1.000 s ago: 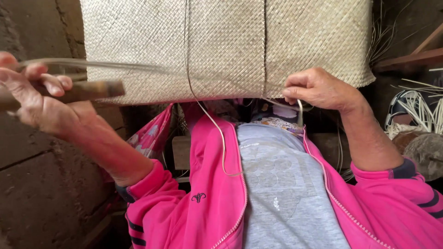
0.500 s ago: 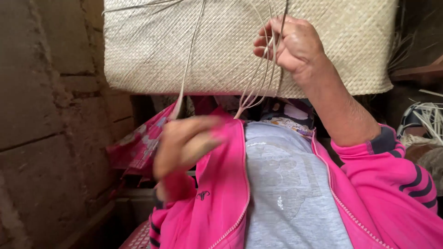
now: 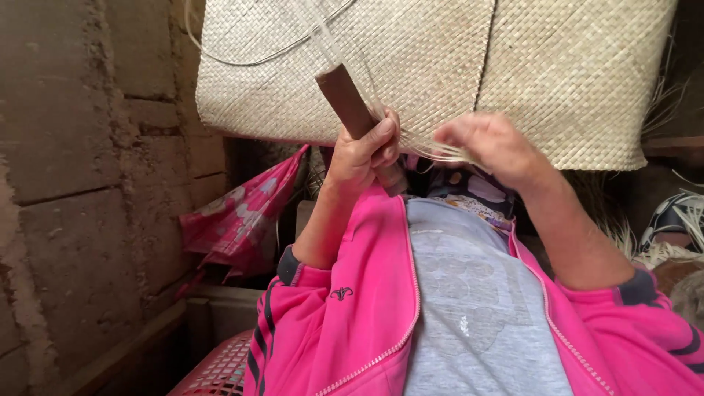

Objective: A person is weaving a large mat using natural fibers and a wooden tool to guide and tighten the weave.

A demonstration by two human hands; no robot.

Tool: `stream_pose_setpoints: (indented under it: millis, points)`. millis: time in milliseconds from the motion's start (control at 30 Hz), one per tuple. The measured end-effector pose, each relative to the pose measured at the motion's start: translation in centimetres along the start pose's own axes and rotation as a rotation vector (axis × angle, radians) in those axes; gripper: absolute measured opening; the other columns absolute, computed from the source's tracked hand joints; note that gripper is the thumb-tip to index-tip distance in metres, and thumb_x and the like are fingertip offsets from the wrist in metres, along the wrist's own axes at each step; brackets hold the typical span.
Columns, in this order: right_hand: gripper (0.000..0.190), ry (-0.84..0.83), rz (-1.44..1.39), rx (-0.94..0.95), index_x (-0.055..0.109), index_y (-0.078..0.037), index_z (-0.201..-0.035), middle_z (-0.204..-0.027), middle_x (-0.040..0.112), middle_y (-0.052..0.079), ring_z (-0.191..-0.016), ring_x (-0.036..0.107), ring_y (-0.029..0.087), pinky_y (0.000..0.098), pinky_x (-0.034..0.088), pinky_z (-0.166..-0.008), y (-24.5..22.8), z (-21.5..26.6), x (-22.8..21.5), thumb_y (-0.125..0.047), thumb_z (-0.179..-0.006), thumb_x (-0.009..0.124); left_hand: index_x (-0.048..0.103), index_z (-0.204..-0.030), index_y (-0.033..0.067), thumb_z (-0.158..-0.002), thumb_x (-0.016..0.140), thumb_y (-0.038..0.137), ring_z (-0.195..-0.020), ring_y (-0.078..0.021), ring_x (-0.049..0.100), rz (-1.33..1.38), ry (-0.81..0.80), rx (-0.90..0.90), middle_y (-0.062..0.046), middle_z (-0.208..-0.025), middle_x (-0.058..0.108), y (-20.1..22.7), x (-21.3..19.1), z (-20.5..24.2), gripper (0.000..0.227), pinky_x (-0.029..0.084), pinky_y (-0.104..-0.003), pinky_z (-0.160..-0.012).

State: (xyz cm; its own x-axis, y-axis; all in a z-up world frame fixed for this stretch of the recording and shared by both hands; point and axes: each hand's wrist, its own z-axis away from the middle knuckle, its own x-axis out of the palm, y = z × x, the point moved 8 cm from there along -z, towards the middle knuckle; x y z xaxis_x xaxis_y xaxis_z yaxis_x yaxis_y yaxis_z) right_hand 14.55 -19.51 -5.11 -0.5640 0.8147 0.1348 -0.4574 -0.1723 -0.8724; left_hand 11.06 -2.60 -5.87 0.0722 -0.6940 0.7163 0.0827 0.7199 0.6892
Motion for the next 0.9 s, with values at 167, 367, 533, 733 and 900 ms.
stream_pose_setpoints:
  millis: [167, 367, 533, 733, 900]
  points:
    - [0.030, -0.292, -0.412, 0.113, 0.069, 0.007, -0.084, -0.047, 0.042, 0.001, -0.029, 0.038, 0.006, 0.0220, 0.040, -0.029, 6.3, 2.1, 1.7, -0.011, -0.104, 0.057, 0.060, -0.091, -0.0028, -0.098, 0.068, 0.007, -0.038, -0.0102, 0.032, -0.003, 0.073, 0.046, -0.011, -0.053, 0.044, 0.4, -2.1, -1.0, 0.014, 0.042, -0.027, -0.040]
    - [0.033, 0.195, 0.270, 0.077, 0.072, -0.001, -0.071, -0.042, 0.048, 0.007, -0.040, 0.037, 0.010, 0.0244, 0.033, -0.039, 6.7, 4.3, -6.5, -0.017, -0.099, 0.072, 0.050, -0.045, 0.0093, -0.082, 0.075, 0.025, -0.023, -0.0207, 0.042, -0.298, 0.922, 0.637, -0.015, -0.033, 0.042, 20.3, -10.9, 1.0, 0.048, 0.029, -0.029, -0.030]
    - [0.034, 0.244, 0.006, 0.051, 0.065, -0.008, -0.079, -0.051, 0.042, 0.001, -0.042, 0.035, 0.006, 0.0218, 0.033, -0.040, 6.5, 4.4, -6.0, -0.019, -0.111, 0.058, 0.072, -0.109, -0.0015, -0.103, 0.070, 0.026, -0.045, -0.0178, 0.046, -0.733, 0.673, 0.815, -0.009, -0.054, 0.042, 22.0, -10.7, 2.1, 0.028, 0.041, -0.030, -0.043]
    - [0.013, 0.104, 0.013, -0.057, 0.070, -0.001, -0.096, -0.064, 0.060, 0.006, -0.052, 0.056, 0.008, 0.0199, 0.044, -0.052, 3.8, 3.5, -2.9, -0.009, -0.101, 0.060, 0.060, -0.080, 0.0041, -0.104, 0.056, 0.024, -0.048, -0.0140, 0.045, -0.702, 0.348, 0.688, -0.007, -0.059, 0.048, 11.3, -0.9, 3.5, 0.032, 0.034, -0.025, -0.047]
    - [0.016, 0.042, -0.166, -0.046, 0.068, 0.002, -0.094, -0.060, 0.056, 0.007, -0.046, 0.053, 0.007, 0.0190, 0.043, -0.039, 4.0, 3.3, -1.0, -0.008, -0.103, 0.059, 0.071, -0.083, 0.0078, -0.104, 0.053, 0.041, -0.080, -0.0246, 0.067, -0.860, 0.036, 0.851, -0.012, -0.090, 0.068, 5.6, 5.1, 4.4, 0.043, 0.056, -0.035, -0.080]
